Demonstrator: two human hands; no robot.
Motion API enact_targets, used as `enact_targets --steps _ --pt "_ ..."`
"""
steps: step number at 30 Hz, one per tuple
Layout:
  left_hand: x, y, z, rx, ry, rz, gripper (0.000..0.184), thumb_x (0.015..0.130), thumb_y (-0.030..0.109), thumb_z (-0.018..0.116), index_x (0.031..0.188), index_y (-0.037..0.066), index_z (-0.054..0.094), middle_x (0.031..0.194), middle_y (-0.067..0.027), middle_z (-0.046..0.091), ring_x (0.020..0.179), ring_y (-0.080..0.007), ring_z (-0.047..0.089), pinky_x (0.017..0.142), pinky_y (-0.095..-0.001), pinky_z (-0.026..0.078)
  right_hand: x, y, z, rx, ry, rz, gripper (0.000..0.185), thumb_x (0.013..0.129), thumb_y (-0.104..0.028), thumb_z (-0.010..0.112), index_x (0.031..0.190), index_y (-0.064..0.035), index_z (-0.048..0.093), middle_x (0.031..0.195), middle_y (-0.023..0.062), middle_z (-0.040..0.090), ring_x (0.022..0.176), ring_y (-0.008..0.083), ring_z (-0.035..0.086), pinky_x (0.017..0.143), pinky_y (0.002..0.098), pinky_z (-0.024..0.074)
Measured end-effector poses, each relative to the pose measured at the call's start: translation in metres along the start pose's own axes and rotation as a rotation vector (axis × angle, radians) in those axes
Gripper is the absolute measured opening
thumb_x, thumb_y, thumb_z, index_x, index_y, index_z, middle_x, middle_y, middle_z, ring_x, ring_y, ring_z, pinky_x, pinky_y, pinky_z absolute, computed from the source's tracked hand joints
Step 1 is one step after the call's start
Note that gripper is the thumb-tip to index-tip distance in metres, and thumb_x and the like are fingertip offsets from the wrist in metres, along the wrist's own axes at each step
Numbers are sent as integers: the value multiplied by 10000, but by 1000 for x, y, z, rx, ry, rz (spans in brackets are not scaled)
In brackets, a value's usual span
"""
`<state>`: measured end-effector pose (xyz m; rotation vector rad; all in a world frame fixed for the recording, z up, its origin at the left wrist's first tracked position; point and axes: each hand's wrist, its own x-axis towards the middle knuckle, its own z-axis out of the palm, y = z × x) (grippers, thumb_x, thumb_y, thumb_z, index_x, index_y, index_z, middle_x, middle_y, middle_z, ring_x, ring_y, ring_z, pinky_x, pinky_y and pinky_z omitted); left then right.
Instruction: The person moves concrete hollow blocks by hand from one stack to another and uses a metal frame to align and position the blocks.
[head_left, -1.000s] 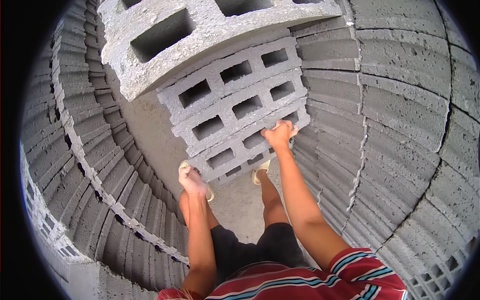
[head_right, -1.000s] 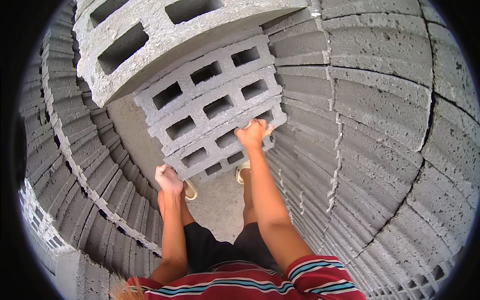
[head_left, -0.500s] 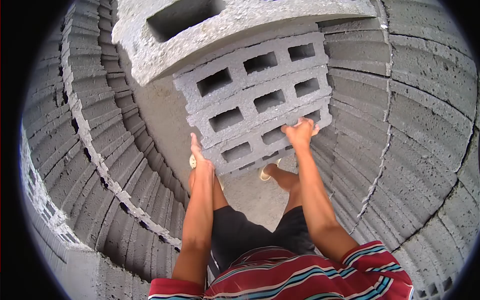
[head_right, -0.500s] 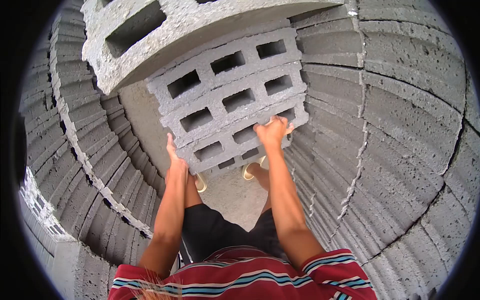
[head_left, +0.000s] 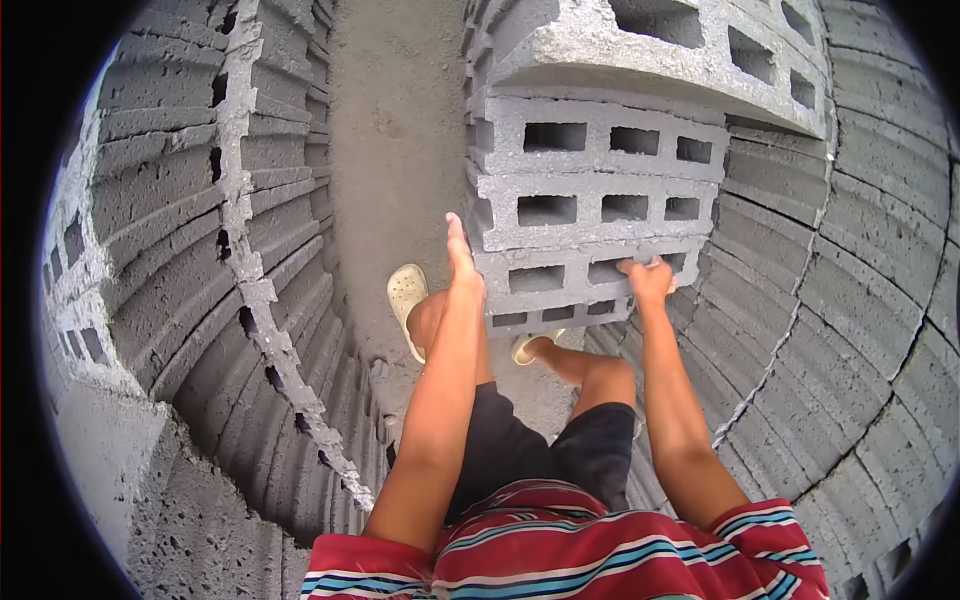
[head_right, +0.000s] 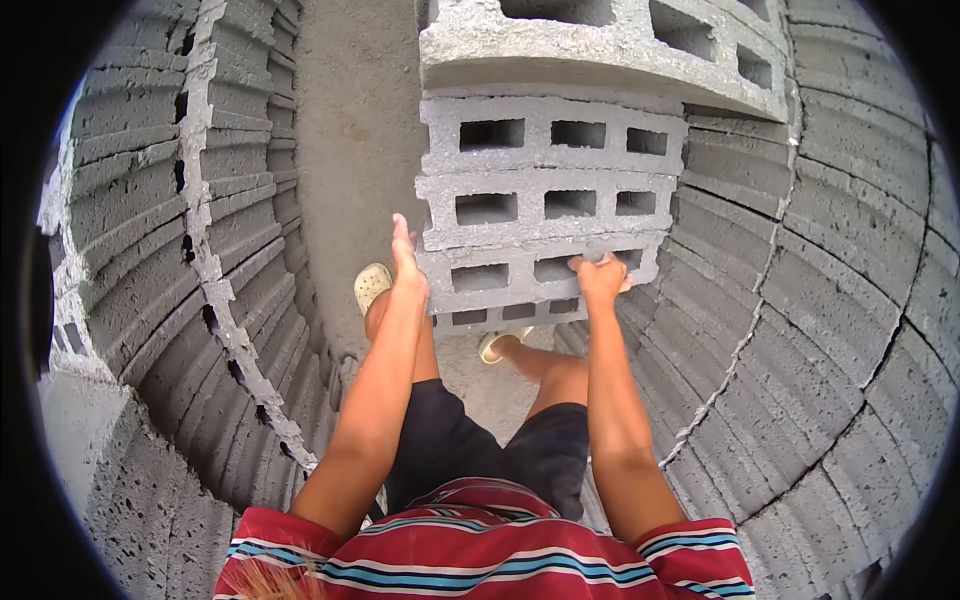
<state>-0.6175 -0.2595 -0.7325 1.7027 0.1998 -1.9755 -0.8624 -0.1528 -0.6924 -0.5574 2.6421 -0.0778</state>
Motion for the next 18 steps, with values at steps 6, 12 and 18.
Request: enact_targets --steps 6,12,18 --pt "18 -11 -12 -45 -21 -18 1060 739 743 405 1393 -41 118 1466 -160 153 1343 -283 164 1074 -416 146 11 2 -2 -134 -54 65 414 490 -301 735 768 -7 644 913 192 641 955 335 562 953 438 279" --pt "4 -17 -55 27 43 299 854 861 625 324 1408 8 99 1465 -162 159 1354 -280 142 1098 -388 36 14 7 -1 -278 -151 14 478 592 -424 729 805 -2 653 1028 217 599 1059 361 499 975 425 260" --pt "-57 -33 -108 153 17 190 751 884 576 294 1365 -2 278 1394 -184 327 1307 -281 268 1076 -417 107 11 -7 -7 -386 -242 -7 569 645 -445 701 992 0 625 1173 198 532 1161 350 425 1005 453 223"
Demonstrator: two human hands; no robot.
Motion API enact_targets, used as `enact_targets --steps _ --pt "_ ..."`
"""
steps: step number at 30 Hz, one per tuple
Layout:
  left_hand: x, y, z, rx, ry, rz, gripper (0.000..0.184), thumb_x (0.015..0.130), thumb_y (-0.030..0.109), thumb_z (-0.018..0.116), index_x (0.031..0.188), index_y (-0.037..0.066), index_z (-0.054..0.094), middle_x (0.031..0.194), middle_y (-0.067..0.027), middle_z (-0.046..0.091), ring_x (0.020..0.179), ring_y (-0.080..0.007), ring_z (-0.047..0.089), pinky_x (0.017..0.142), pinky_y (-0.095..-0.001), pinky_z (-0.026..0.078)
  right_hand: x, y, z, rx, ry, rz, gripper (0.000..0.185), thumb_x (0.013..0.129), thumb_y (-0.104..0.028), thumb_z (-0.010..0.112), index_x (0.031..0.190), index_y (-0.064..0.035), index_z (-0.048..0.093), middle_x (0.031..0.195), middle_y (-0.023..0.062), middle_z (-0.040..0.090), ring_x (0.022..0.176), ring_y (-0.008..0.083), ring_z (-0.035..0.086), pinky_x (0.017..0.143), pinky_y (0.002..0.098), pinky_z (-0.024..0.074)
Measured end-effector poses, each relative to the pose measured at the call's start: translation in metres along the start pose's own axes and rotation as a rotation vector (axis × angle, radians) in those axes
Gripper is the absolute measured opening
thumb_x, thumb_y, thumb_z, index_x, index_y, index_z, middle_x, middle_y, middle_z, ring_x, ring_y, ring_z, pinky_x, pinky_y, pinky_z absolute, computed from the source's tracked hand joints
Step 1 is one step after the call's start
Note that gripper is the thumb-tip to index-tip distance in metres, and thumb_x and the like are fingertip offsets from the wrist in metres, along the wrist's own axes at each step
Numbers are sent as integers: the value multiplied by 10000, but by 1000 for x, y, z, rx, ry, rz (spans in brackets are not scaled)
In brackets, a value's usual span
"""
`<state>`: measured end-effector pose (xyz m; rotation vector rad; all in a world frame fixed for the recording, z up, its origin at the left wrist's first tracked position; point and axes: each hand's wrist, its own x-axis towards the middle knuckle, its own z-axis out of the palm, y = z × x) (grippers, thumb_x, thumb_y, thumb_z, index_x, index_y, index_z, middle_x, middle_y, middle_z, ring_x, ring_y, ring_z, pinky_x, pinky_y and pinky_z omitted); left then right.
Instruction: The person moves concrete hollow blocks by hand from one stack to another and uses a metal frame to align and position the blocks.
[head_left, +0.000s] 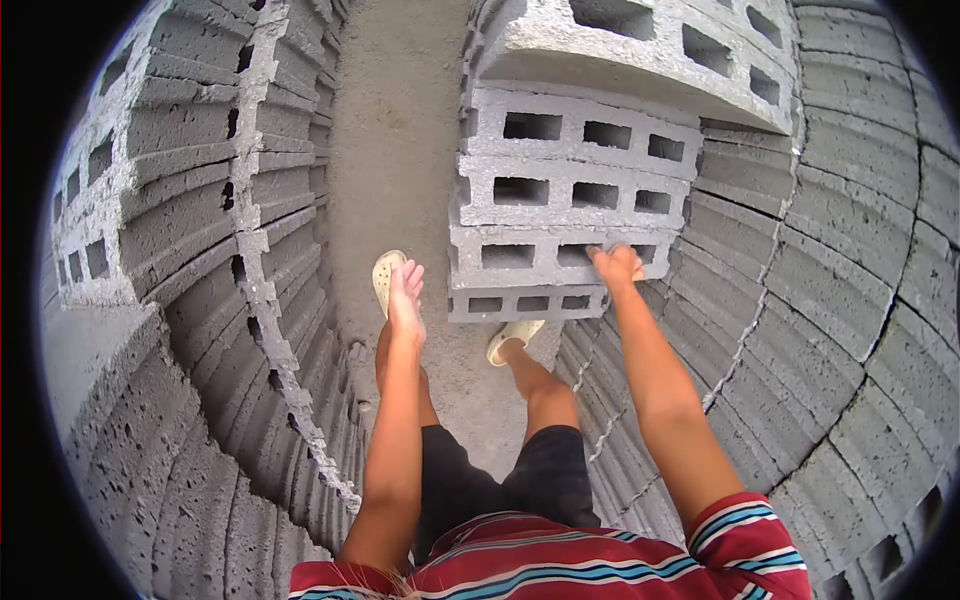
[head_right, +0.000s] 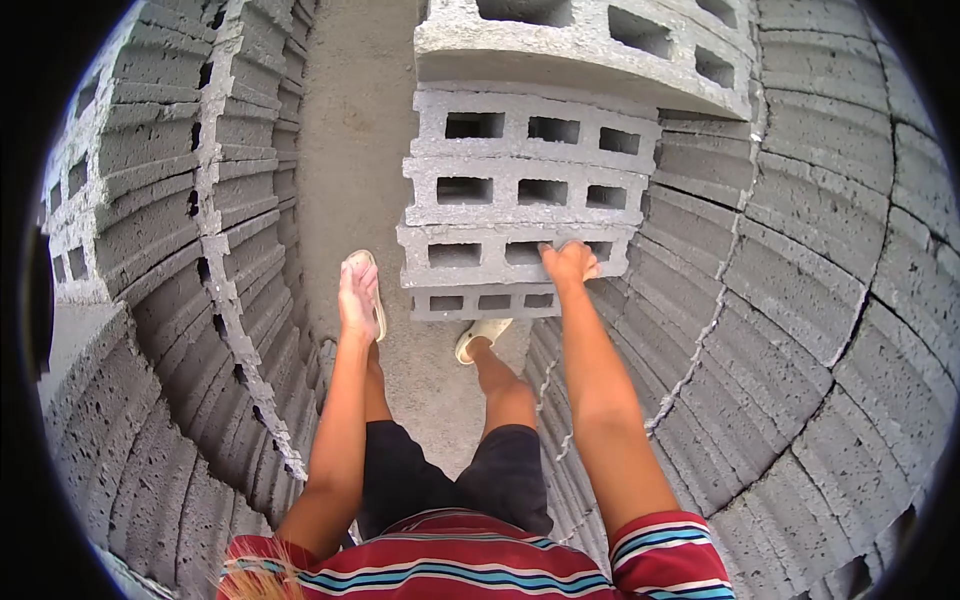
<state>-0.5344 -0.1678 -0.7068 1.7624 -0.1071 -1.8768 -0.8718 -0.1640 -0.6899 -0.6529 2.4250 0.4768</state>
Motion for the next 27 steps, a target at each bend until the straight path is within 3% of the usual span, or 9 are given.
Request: enact_targets --steps 10,13,16,18,20,22,24,25,27 --pt "-122 -47 -12 78 75 50 307 872 333 499 1025 92 613 1131 -38 586 1010 -171 535 915 -342 310 -36 24 -31 119 111 -165 624 683 -526 643 1098 -63 595 1216 161 497 1177 356 387 993 448 269" --pt "-164 -62 -17 11 82 76 388 835 295 575 1180 139 493 1113 -3 585 938 -134 546 735 -299 396 -98 45 -50 516 195 -234 609 707 -551 613 1079 -69 605 1166 158 535 1142 364 419 968 469 298" --pt "-186 -63 -10 -230 62 -18 684 838 546 450 1326 74 368 1295 -92 486 1173 -268 445 1018 -466 198 -192 35 -57 873 203 -716 501 878 -453 457 1087 -16 586 1157 146 551 1134 303 449 978 397 314" --pt "-231 -24 24 -238 4 -18 671 864 528 394 1365 92 299 1359 -67 413 1245 -257 365 1024 -418 242 -262 14 -40 1183 65 -1058 479 929 -371 371 1176 9 526 1246 153 498 1209 306 395 1014 378 278" --pt "-227 -5 65 -606 -246 214 738 858 563 405 1398 89 237 1432 -89 297 1320 -257 243 1069 -375 154 -289 -1 -29 1099 17 -1322 477 940 -348 340 1232 5 475 1301 161 445 1251 283 351 1036 360 245" --pt "-314 59 79 -471 -139 386 758 856 568 429 1392 64 247 1434 -126 271 1330 -246 212 1078 -358 151 -308 -14 -21 990 -9 -1546 482 950 -325 309 1287 1 424 1356 169 392 1294 259 306 1058 343 211" --pt "-390 110 83 -319 -280 513 772 854 550 449 1387 32 240 1428 -166 251 1339 -236 177 1079 -382 162 -311 -29 -54 1066 -156 -1280 495 937 -348 371 1276 7 433 1324 153 428 1237 223 384 1020 335 283" --pt "-380 131 91 -85 -414 830 784 843 530 476 1369 -9 257 1407 -192 283 1325 -253 219 1054 -374 223 -321 -30 -76 1206 -286 -1191 484 925 -343 410 1249 14 454 1293 142 453 1187 216 429 985 335 327" --pt "-469 174 111 274 -232 1076 713 785 427 550 1261 -77 385 1276 -253 436 1201 -303 425 980 -337 337 -326 -33 -111 1178 -355 -1195 455 906 -320 473 1206 22 479 1232 123 496 1097 209 497 921 337 393"
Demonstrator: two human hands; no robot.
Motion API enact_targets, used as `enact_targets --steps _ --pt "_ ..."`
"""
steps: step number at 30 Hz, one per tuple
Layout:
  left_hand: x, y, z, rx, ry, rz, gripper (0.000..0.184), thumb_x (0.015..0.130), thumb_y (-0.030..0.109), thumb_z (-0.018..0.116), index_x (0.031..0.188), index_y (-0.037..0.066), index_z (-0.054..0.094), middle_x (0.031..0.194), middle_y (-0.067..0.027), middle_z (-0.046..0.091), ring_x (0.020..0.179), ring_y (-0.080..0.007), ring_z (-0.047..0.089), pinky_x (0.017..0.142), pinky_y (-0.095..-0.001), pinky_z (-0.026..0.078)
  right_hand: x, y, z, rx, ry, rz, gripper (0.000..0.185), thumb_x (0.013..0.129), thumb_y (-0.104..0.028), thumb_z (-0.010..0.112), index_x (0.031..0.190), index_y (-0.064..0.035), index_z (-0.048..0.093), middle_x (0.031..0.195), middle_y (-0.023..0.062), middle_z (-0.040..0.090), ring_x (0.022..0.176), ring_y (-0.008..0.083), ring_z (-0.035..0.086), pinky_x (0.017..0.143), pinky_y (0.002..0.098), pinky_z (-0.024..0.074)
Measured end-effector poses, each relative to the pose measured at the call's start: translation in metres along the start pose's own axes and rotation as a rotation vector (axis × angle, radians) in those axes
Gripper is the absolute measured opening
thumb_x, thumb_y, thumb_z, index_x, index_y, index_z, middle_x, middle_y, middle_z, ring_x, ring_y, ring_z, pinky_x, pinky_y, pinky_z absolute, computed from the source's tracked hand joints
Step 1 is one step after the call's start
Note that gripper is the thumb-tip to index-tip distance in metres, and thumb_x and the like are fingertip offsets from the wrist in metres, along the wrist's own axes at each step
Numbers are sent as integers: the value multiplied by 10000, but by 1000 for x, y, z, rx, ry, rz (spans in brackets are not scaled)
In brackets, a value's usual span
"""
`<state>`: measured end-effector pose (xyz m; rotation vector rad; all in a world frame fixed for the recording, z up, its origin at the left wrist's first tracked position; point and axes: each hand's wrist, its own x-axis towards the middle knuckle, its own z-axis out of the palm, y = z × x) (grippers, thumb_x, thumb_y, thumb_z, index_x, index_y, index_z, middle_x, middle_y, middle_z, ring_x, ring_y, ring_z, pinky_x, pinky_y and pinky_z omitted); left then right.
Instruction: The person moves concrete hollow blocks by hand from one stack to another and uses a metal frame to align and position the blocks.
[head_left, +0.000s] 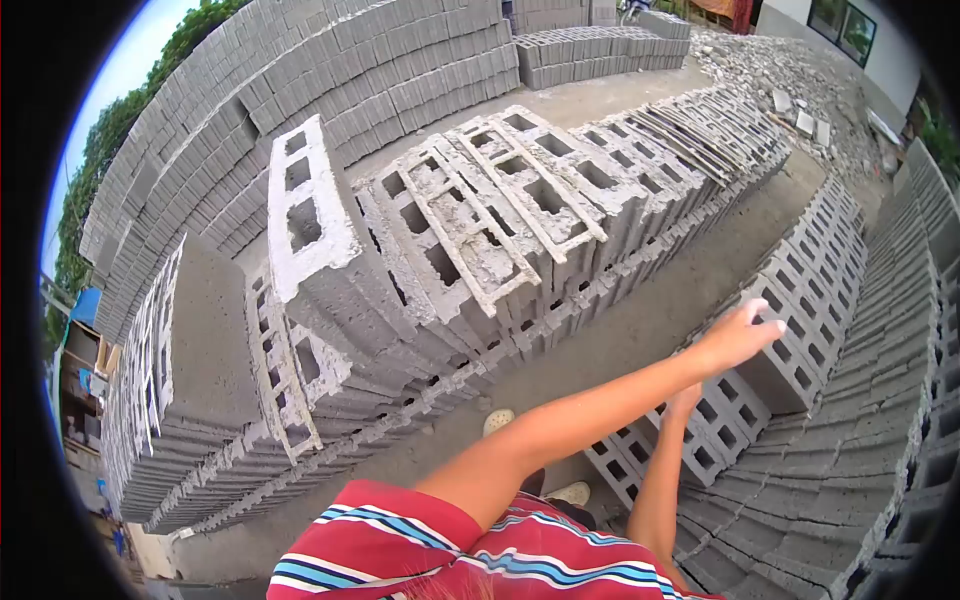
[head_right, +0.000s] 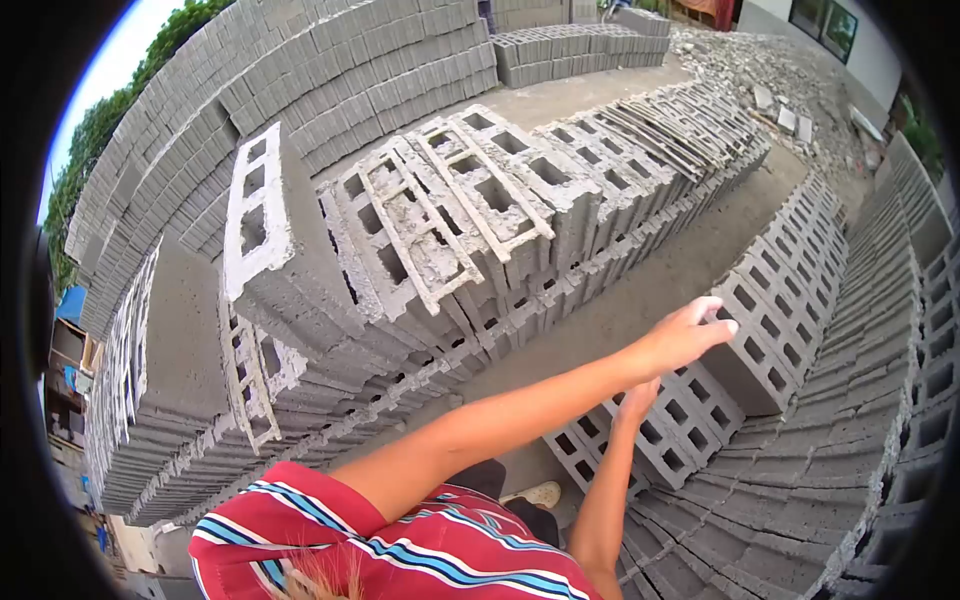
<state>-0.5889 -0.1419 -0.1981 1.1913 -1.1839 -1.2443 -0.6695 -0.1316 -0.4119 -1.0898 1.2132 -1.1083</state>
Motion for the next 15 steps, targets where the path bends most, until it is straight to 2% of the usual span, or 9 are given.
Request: enact_targets --steps 1,3,4,5,6,8,11,13,15 --pt "-11 62 -6 1 -192 -34 688 739 402 580 1211 -78 438 1161 -257 519 1134 -318 479 956 -350 360 7 -8 -1 -149 -59 -59 436 898 -301 496 1190 22 483 1201 116 514 1056 209 520 892 338 415" --pt "4 109 16 257 -173 405 604 696 376 593 1102 -68 544 938 -224 616 1039 -339 533 928 -376 376 -9 -56 46 171 -122 -321 418 889 -268 514 1189 21 470 1186 121 519 1043 213 523 870 336 427" --pt "2 151 12 525 -278 499 581 681 382 599 1066 -52 574 968 -226 613 1054 -345 527 934 -374 372 -25 -83 72 328 -155 -437 411 885 -251 523 1188 20 464 1179 123 522 1036 215 524 860 335 433" --pt "2 192 6 791 -381 571 560 667 389 606 1031 -36 605 998 -228 611 1070 -351 520 940 -373 368 -42 -111 102 285 -93 -421 405 887 -219 513 1210 12 434 1166 121 520 1013 203 522 849 335 435" --pt "-1 223 -2 971 -445 656 554 672 377 606 1040 -36 599 1008 -228 607 1068 -348 523 938 -372 372 -58 -145 130 417 -124 -285 355 900 -213 496 1170 15 465 1135 106 528 986 182 518 862 316 414" --pt "-17 265 -32 1230 -435 756 543 681 354 607 1058 -36 587 1029 -226 601 1064 -342 529 934 -372 381 -94 -200 171 262 -382 -378 319 939 -235 435 1094 30 522 1094 78 535 998 149 483 903 273 350" --pt "-47 307 -123 1579 -256 686 530 694 320 608 1085 -35 569 1061 -224 591 1057 -333 538 927 -371 393 -137 -220 202 202 -555 -584 327 896 -198 500 1110 48 519 1092 145 531 1008 218 502 908 311 360" --pt "-69 330 -207 1791 -53 499 522 703 297 608 1103 -35 557 1082 -223 584 1053 -327 544 923 -370 402 -156 -222 213 115 -625 -702 369 848 -207 570 1112 46 519 1108 167 528 1024 277 500 916 343 361" --pt "-95 346 -301 1911 174 265 516 712 274 609 1121 -35 546 1103 -222 577 1049 -321 550 918 -369 410 -173 -214 226 97 -623 -698 394 828 -211 599 1114 46 516 1106 178 528 1023 296 497 907 354 367"
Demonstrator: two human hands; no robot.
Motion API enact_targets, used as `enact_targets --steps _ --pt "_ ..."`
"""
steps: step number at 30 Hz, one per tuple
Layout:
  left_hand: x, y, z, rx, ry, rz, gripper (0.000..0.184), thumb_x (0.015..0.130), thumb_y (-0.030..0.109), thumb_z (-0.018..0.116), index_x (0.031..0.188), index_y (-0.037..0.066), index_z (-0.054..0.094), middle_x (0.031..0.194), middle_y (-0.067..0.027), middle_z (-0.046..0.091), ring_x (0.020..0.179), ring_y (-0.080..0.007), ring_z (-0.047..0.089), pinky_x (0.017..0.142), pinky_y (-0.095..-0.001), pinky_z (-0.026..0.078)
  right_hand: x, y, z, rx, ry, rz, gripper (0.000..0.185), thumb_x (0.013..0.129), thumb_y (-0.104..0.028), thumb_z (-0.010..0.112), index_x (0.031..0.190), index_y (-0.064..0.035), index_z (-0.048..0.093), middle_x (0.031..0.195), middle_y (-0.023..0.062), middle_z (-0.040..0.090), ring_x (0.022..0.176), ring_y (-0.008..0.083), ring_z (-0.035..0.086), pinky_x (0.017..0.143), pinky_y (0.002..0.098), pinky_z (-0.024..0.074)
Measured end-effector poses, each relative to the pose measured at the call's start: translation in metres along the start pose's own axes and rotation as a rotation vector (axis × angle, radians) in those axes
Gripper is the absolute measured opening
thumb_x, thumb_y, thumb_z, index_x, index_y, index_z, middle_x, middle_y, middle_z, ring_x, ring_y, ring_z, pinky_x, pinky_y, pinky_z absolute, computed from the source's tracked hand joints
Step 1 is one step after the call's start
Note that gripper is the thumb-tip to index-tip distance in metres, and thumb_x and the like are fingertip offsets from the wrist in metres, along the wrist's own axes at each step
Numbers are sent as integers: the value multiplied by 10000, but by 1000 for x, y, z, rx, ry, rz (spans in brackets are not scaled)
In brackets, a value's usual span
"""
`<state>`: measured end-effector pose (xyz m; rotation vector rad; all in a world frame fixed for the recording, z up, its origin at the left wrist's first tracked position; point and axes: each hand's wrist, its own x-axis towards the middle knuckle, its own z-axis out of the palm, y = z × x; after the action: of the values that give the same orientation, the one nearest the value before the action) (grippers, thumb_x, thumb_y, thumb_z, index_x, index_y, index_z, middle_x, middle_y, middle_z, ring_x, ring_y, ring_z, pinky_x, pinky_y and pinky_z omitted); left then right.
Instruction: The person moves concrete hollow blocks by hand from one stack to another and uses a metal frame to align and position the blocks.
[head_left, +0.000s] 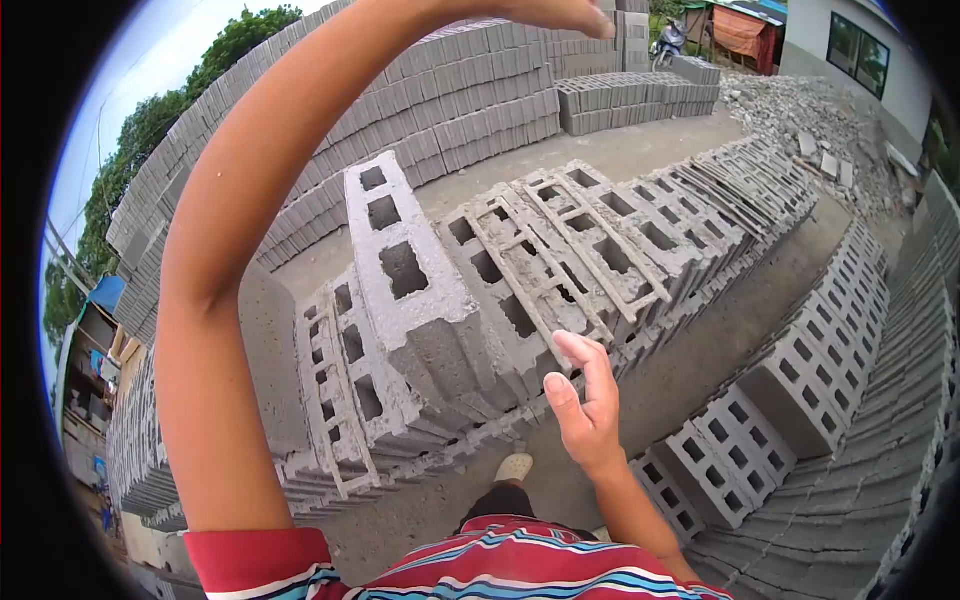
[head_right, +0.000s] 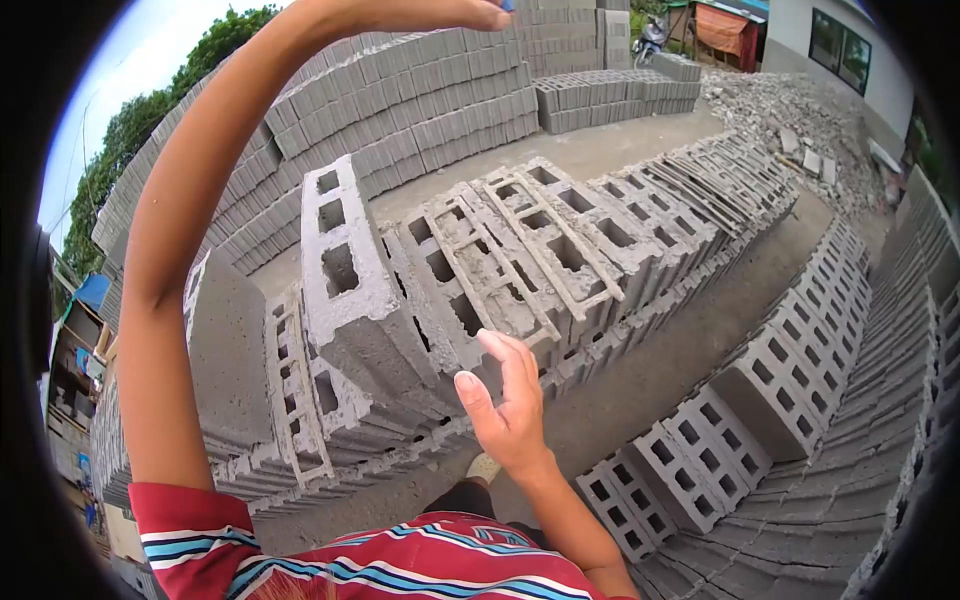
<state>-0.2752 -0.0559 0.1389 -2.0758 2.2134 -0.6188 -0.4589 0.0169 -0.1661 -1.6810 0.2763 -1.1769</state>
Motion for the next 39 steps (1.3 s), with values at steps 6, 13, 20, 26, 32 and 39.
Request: enact_targets --steps 6,13,20,26,32,39 --pt "-117 -243 128 -368 -404 -678 755 622 256 698 1272 -11 422 1284 -224 447 1218 -326 405 1027 -363 290 89 -47 30 -379 -173 -480 322 721 -177 682 973 -1 586 985 127 583 834 268 537 731 350 416" --pt "-152 -295 220 -675 -827 -570 899 600 462 719 1292 -22 411 1338 -219 392 1268 -325 343 1038 -383 274 211 -47 127 -674 -773 -865 222 703 -129 638 888 -11 600 973 77 580 843 242 545 723 336 416" --pt "-142 -291 238 -485 -652 -533 541 590 402 720 952 5 654 911 -97 647 857 -207 569 765 -322 431 203 -67 166 -840 -995 216 220 800 -226 556 828 -12 598 856 112 554 740 228 543 659 359 445" --pt "-144 -289 252 -681 -576 -543 362 559 219 678 822 -29 675 824 -125 650 741 -220 592 693 -293 440 217 -92 164 -500 -560 1418 425 882 -363 469 907 57 530 840 126 545 744 198 543 660 319 464" --pt "-150 -291 248 -858 -603 -596 366 544 212 697 827 -19 679 856 -139 636 803 -256 580 724 -310 432 220 -98 207 -694 -546 1614 755 884 -529 324 1176 163 394 1108 258 506 878 256 559 730 344 467" --pt "-160 -292 241 -856 -547 -575 413 533 204 724 873 -26 669 949 -171 626 861 -286 582 745 -358 452 203 -99 251 -809 -450 1586 755 848 -618 268 1411 -118 211 1458 152 191 1351 253 169 1076 404 156"
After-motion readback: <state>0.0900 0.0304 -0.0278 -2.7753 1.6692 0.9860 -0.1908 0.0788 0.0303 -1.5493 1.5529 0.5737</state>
